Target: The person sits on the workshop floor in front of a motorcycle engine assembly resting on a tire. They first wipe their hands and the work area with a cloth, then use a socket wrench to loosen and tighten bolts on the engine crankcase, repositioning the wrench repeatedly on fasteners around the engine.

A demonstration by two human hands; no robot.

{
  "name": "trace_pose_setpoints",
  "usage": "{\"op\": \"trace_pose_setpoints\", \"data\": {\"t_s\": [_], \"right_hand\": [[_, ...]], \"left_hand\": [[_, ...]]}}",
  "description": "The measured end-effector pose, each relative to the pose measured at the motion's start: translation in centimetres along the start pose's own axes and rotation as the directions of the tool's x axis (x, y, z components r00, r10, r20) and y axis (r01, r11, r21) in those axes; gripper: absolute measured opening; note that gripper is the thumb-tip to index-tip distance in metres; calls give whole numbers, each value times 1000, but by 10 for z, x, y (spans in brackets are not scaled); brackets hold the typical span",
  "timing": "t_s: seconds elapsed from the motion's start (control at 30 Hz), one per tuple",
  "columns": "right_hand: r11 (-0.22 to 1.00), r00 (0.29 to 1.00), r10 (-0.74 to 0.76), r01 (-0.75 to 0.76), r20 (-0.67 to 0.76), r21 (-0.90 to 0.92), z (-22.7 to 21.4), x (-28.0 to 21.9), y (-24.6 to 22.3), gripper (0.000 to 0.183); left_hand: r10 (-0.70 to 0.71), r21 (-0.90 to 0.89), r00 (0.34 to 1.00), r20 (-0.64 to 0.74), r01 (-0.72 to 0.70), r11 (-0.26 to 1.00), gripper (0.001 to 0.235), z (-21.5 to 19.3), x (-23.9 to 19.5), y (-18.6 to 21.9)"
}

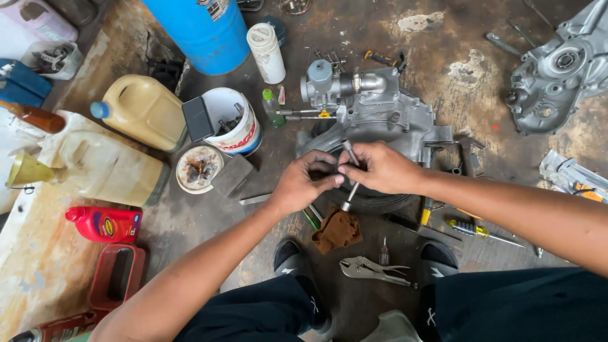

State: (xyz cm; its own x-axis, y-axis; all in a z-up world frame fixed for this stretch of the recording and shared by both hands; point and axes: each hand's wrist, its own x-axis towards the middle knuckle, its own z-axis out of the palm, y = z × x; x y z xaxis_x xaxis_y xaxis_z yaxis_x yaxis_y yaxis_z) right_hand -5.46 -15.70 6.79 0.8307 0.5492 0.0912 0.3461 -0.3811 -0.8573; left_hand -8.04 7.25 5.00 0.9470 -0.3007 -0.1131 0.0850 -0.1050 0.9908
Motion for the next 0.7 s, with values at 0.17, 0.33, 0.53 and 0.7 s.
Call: {"op": "trace_pose_setpoints", "data": {"t_s": [0.17, 0.33, 0.53, 0.7], "right_hand": [[987, 998, -40, 46, 39, -154, -1, 2, -7, 12], [953, 996, -23, 49, 91, -300, 0, 4, -9, 14], [927, 992, -31, 73, 118, -368, -2, 13, -25, 14], [957, 992, -41, 74, 121, -281, -5, 17, -39, 8]], "left_hand": [[15, -49, 998, 60, -12, 999, 26, 5, 1, -10], [1, -30, 996, 94, 2, 1000, 27, -8, 2, 3], [-102, -23, 980, 168, 108, 994, 21, -23, 4, 0], [-97, -134, 977, 188, 124, 983, 28, -29, -1, 8]]}}
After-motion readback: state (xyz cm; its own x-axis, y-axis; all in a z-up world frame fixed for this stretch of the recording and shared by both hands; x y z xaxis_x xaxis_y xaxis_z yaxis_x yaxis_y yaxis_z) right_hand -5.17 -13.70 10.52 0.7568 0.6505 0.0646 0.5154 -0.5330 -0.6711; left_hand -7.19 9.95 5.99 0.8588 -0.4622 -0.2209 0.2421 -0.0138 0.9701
